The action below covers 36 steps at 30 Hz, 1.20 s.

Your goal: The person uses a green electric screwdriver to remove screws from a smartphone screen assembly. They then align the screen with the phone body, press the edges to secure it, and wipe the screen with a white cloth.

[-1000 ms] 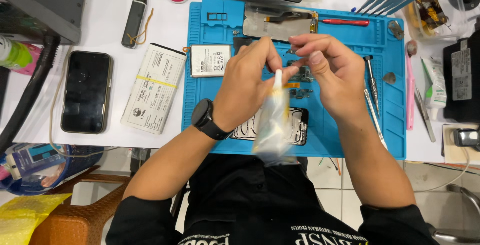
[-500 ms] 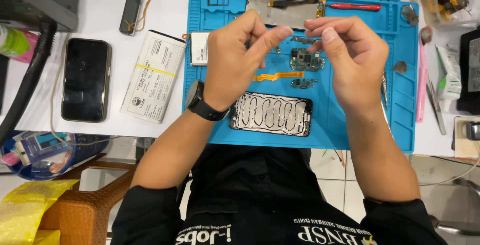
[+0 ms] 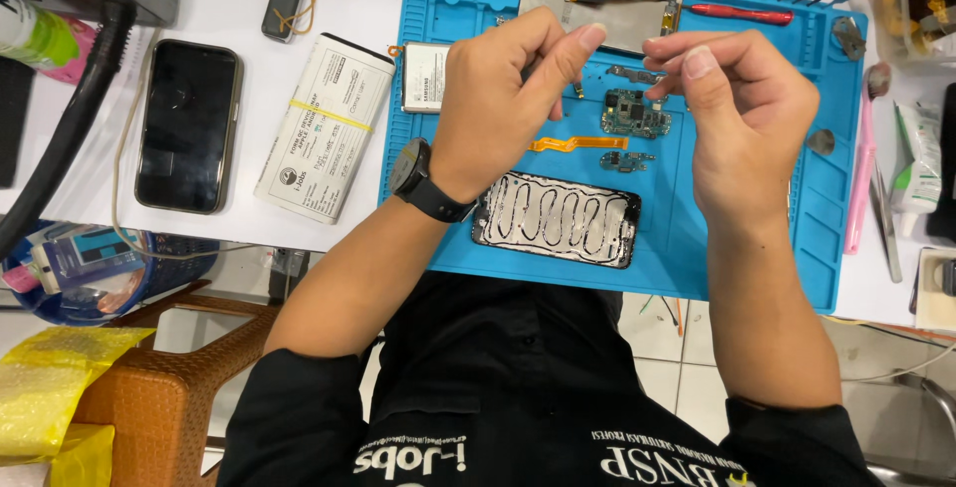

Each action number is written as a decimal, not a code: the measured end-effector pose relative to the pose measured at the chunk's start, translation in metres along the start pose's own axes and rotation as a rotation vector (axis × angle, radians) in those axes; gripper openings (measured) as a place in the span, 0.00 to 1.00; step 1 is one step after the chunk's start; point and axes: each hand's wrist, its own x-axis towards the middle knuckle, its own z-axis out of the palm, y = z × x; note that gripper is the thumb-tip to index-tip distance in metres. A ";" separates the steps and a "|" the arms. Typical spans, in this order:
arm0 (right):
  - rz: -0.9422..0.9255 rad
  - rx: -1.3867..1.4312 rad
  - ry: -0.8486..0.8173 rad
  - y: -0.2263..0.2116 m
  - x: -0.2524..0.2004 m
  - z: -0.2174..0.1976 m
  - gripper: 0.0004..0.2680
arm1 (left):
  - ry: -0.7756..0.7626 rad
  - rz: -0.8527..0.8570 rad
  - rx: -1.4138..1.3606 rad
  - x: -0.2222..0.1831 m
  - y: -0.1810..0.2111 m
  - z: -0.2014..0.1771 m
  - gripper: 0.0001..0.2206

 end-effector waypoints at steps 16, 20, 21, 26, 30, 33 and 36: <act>0.025 0.014 -0.006 -0.003 0.001 0.000 0.09 | -0.002 0.010 -0.004 0.000 0.000 0.000 0.16; 0.023 0.014 -0.005 -0.003 0.001 0.000 0.08 | 0.002 0.029 0.003 0.002 0.000 -0.005 0.12; 0.020 0.011 -0.007 -0.003 0.001 0.000 0.08 | 0.005 0.028 0.017 0.003 0.001 -0.006 0.11; 0.016 0.013 -0.018 -0.001 0.000 -0.002 0.08 | 0.037 0.067 0.074 0.006 -0.002 -0.012 0.10; 0.014 0.012 -0.017 -0.002 0.001 -0.002 0.07 | 0.040 0.057 0.159 0.007 -0.009 -0.016 0.08; 0.035 0.031 -0.011 -0.002 0.000 -0.002 0.04 | 0.001 0.041 0.210 0.008 -0.012 -0.021 0.03; 0.051 0.014 0.000 -0.004 0.000 -0.002 0.04 | -0.020 0.054 0.244 0.010 -0.019 -0.024 0.02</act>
